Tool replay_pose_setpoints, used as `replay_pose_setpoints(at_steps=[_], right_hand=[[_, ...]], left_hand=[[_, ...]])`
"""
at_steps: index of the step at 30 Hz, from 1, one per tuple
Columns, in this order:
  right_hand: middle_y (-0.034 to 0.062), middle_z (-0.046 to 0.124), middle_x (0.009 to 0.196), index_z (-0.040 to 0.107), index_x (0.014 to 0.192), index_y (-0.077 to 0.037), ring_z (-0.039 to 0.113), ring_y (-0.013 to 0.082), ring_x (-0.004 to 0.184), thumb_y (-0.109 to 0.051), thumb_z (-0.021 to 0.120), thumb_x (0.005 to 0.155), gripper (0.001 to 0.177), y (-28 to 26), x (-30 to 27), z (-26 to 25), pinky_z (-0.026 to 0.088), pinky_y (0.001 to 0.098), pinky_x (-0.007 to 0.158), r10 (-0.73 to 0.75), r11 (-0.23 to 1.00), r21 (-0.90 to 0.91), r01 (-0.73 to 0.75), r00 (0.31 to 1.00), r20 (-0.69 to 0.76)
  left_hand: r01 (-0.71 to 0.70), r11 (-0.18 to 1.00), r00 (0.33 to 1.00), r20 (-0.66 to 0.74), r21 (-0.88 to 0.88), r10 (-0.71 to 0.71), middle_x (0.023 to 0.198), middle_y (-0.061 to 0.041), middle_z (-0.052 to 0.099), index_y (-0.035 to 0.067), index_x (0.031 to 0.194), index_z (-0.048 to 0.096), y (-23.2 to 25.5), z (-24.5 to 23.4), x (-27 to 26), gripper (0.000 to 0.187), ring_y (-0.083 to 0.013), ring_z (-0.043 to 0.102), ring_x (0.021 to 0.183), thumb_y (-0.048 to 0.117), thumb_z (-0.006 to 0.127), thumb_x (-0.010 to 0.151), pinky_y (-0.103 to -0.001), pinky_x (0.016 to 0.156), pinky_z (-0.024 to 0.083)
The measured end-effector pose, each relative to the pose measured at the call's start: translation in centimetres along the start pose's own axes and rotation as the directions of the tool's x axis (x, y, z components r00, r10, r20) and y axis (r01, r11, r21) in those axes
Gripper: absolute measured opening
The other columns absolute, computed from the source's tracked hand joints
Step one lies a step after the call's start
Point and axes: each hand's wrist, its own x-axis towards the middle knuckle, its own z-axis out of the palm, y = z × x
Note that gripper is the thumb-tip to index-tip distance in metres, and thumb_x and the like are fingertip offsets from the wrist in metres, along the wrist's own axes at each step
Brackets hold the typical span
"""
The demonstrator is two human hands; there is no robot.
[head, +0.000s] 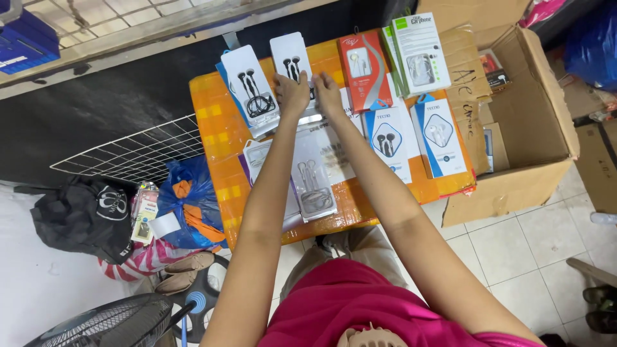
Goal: Organize and pack multiple boxes of wired earphones on a table.
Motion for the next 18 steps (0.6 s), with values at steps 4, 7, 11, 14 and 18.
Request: replay_pose_setpoints(at_steps=[4, 7, 11, 14, 18], right_hand=[[0.0209, 0.064, 0.127, 0.055, 0.145, 0.000, 0.062, 0.0266, 0.111, -0.034, 0.064, 0.100, 0.057, 1.8, 0.2, -1.0, 0.049, 0.0365, 0.098, -0.175, 0.969, -0.168, 0.179, 0.984, 0.038], [0.0191, 0.060, 0.131, 0.058, 0.143, -0.001, 0.059, 0.0261, 0.121, -0.027, 0.067, 0.099, 0.052, 0.7, -1.2, -2.4, 0.045, 0.0345, 0.106, -0.326, 0.901, -0.269, 0.341, 0.940, 0.100], [0.0155, 0.057, 0.132, 0.056, 0.145, -0.003, 0.058, 0.0244, 0.124, -0.023, 0.070, 0.098, 0.053, -6.1, -6.6, -5.1, 0.044, 0.0336, 0.108, -0.301, 0.934, -0.160, 0.320, 0.944, 0.132], [0.0148, 0.053, 0.137, 0.055, 0.146, -0.002, 0.055, 0.0241, 0.129, -0.021, 0.070, 0.098, 0.054, -11.2, -11.5, -6.4, 0.042, 0.0333, 0.112, -0.296, 0.942, -0.109, 0.319, 0.937, 0.184], [0.0128, 0.052, 0.146, 0.055, 0.146, -0.002, 0.053, 0.0239, 0.136, -0.023, 0.068, 0.100, 0.052, -13.9, -14.2, -6.6, 0.039, 0.0325, 0.115, -0.256, 0.958, -0.071, 0.279, 0.938, 0.236]], left_hand=[[0.034, 0.999, 0.998, 0.045, 0.023, -0.035, 0.161, -0.035, 0.016, -0.001, 0.161, 0.004, 0.8, -0.5, -1.4, 0.103, -0.0525, 0.018, 0.149, 0.063, 0.049, 0.094, -0.060, 0.121, 0.022], [0.014, 0.999, 0.999, 0.028, 0.030, -0.015, 0.161, -0.033, 0.016, 0.000, 0.159, 0.013, 1.2, -1.1, -2.9, 0.097, -0.0511, 0.016, 0.149, 0.064, 0.048, 0.095, -0.061, 0.119, 0.022], [-0.143, 0.965, 0.987, 0.035, -0.220, 0.155, 0.149, -0.029, 0.039, 0.003, 0.155, 0.034, 0.3, -2.5, -4.1, 0.084, -0.0437, 0.037, 0.142, 0.056, 0.057, 0.094, -0.053, 0.117, 0.034], [-0.095, 0.789, 0.952, 0.177, -0.607, 0.251, 0.139, -0.025, 0.051, 0.005, 0.151, 0.033, 2.0, -5.3, -8.4, 0.081, -0.0369, 0.054, 0.132, 0.047, 0.066, 0.090, -0.048, 0.110, 0.046], [0.117, 0.441, 0.877, 0.301, -0.890, 0.375, 0.136, -0.017, 0.052, 0.009, 0.150, 0.027, 2.6, -5.9, -12.2, 0.079, -0.0254, 0.059, 0.125, 0.035, 0.069, 0.089, -0.042, 0.104, 0.054]])
